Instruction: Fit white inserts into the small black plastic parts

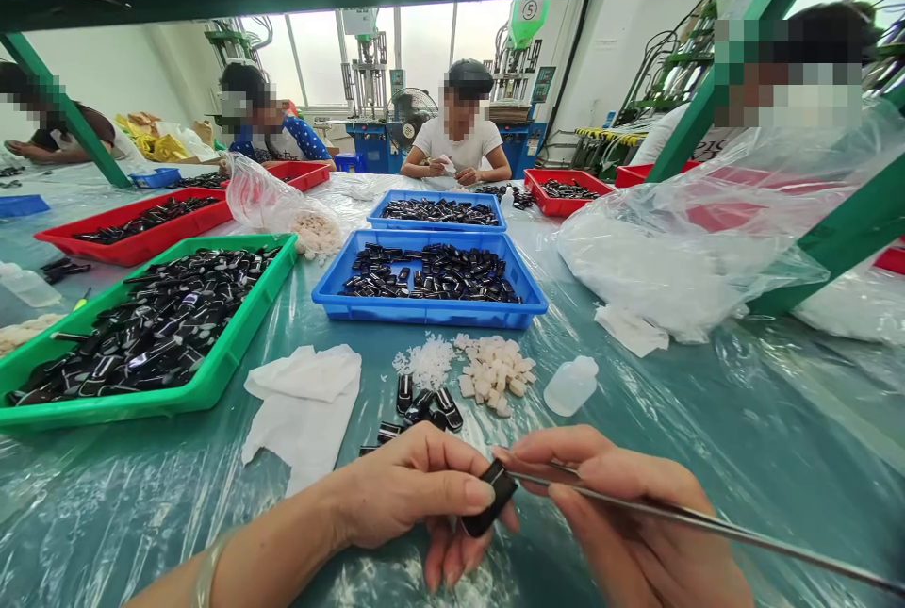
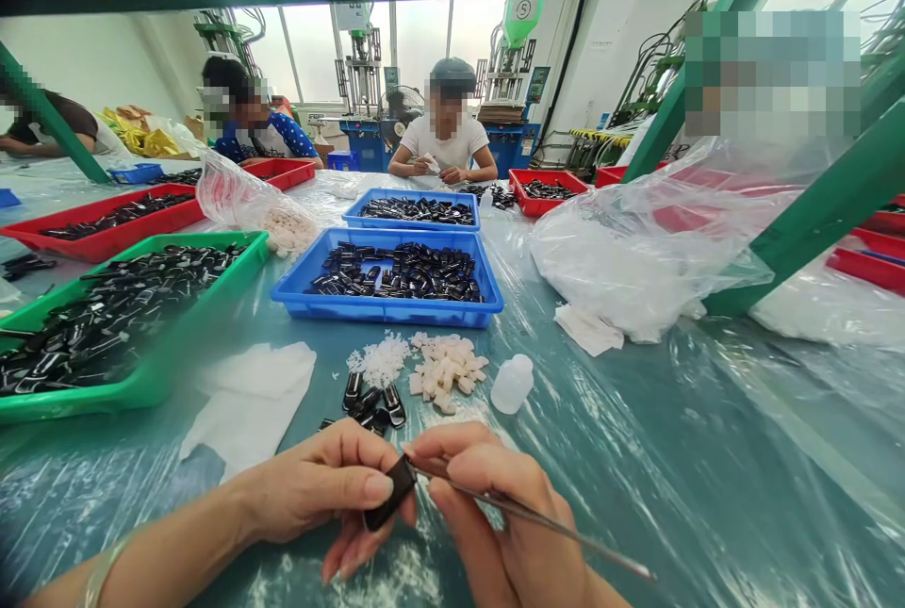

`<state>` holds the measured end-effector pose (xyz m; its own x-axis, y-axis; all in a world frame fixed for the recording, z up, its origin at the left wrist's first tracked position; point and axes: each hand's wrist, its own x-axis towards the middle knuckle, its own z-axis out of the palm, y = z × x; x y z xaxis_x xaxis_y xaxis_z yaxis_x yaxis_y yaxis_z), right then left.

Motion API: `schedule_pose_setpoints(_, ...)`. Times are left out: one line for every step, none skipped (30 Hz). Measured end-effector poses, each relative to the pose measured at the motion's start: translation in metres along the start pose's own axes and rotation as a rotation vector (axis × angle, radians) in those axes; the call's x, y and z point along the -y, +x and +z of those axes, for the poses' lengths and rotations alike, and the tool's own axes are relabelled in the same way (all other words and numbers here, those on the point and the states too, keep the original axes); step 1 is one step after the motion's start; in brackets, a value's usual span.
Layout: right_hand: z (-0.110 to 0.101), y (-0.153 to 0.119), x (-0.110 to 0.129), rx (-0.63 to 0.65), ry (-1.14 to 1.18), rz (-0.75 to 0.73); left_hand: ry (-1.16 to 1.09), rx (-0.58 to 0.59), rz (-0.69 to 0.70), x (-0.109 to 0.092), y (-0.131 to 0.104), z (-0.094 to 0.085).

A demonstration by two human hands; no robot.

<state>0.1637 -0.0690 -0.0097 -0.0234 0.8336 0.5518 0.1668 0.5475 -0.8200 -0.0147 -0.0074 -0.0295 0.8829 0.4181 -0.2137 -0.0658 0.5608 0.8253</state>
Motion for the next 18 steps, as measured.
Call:
schedule_pose_setpoints(-0.001, 0.0, 0.0, 0.035, -0.016, -0.016, -0.001, 0.001, 0.001, 0.0, 0.0, 0.0)
schedule_pose_setpoints(-0.001, -0.001, 0.0, 0.055, -0.026, -0.024, -0.001, 0.002, 0.004, -0.001, 0.0, 0.0)
schedule_pose_setpoints(0.0, -0.001, 0.0, 0.061, -0.032, -0.02, 0.001, -0.001, 0.007, -0.001, 0.0, 0.0)
schedule_pose_setpoints(0.002, -0.001, 0.001, 0.018, -0.026, -0.005, 0.003, -0.005, 0.008, -0.001, -0.001, 0.001)
schedule_pose_setpoints(0.004, -0.001, 0.003, -0.04, -0.017, 0.017, 0.007, -0.01, 0.006, -0.001, -0.001, 0.001)
schedule_pose_setpoints(0.006, 0.0, 0.004, -0.102, -0.006, 0.039, 0.012, -0.013, 0.001, -0.001, -0.002, 0.001)
schedule_pose_setpoints(0.008, 0.001, 0.006, -0.145, 0.005, 0.06, 0.018, -0.013, -0.007, -0.001, -0.002, 0.001)
schedule_pose_setpoints(0.009, 0.003, 0.008, -0.169, 0.018, 0.079, 0.024, -0.009, -0.017, -0.001, -0.003, 0.001)
schedule_pose_setpoints(0.009, 0.006, 0.01, -0.185, 0.032, 0.096, 0.032, -0.003, -0.029, 0.0, -0.004, 0.001)
schedule_pose_setpoints(0.008, 0.008, 0.011, -0.197, 0.048, 0.11, 0.039, 0.003, -0.04, 0.0, -0.004, 0.001)
schedule_pose_setpoints(0.006, 0.011, 0.011, -0.205, 0.063, 0.122, 0.045, 0.009, -0.047, 0.0, -0.004, 0.001)
schedule_pose_setpoints(0.004, 0.013, 0.011, -0.211, 0.075, 0.131, 0.046, 0.011, -0.042, 0.0, -0.004, 0.002)
schedule_pose_setpoints(0.002, 0.015, 0.01, -0.211, 0.085, 0.135, 0.046, 0.009, -0.028, -0.001, -0.004, 0.002)
schedule_pose_setpoints(-0.001, 0.016, 0.008, -0.204, 0.092, 0.133, 0.042, 0.002, 0.0, -0.001, -0.003, 0.002)
schedule_pose_setpoints(-0.003, 0.017, 0.005, -0.187, 0.098, 0.125, 0.035, -0.007, 0.036, -0.002, -0.003, 0.003)
schedule_pose_setpoints(-0.004, 0.016, 0.002, -0.161, 0.102, 0.113, 0.025, -0.018, 0.073, -0.003, -0.003, 0.004)
schedule_pose_setpoints(-0.006, 0.015, -0.001, -0.123, 0.103, 0.094, 0.015, -0.028, 0.107, -0.004, -0.002, 0.004)
schedule_pose_setpoints(-0.007, 0.014, -0.004, -0.064, 0.1, 0.067, 0.005, -0.037, 0.129, -0.004, -0.002, 0.005)
